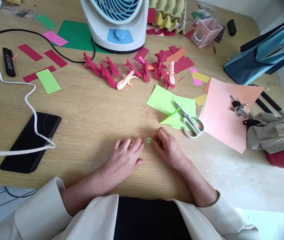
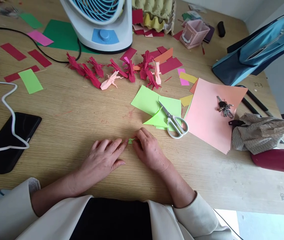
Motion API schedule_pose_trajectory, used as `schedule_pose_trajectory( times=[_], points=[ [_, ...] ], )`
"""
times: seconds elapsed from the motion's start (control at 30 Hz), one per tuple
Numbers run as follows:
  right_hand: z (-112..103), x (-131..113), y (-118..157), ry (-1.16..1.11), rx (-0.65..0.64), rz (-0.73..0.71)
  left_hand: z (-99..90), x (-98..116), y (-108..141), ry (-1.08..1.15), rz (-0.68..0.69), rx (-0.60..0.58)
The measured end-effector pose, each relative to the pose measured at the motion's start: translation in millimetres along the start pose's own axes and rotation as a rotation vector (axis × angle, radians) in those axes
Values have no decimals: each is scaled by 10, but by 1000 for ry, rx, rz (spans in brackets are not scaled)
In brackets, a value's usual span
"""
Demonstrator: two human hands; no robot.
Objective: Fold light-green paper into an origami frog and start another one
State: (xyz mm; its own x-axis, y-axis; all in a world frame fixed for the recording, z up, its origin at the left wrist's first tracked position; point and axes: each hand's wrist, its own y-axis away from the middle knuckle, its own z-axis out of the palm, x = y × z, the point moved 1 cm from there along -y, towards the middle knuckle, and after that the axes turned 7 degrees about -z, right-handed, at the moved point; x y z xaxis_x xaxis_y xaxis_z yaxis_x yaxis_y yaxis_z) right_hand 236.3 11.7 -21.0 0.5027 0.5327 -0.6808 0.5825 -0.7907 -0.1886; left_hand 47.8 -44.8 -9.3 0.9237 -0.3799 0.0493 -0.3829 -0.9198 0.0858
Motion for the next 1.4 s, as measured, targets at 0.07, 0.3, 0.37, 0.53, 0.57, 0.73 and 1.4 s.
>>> schedule_pose_trajectory(
  times=[0.07,0.3,0.37,0.53,0.57,0.73,1.4],
  points=[
    [-44,22,20,20,18,-33,18,1,4,17,-7,1],
    [-76,26,18,192,12,-82,79,-29,-26,81,16,91],
    [-75,28,21,170,-3,-80,68,-41,-69,139,26,117],
    [-67,28,39,100,-24,-57,-16,-49,-262,397,14,124],
    [-64,22,40,71,-22,-62,-38,-52,-311,463,16,127],
    [-105,3,-15,-231,95,-21,-163,-141,-579,861,-81,-22],
    [-95,5,-421,-616,363,307,-34,-171,-944,1690,-270,208]
  ],
)
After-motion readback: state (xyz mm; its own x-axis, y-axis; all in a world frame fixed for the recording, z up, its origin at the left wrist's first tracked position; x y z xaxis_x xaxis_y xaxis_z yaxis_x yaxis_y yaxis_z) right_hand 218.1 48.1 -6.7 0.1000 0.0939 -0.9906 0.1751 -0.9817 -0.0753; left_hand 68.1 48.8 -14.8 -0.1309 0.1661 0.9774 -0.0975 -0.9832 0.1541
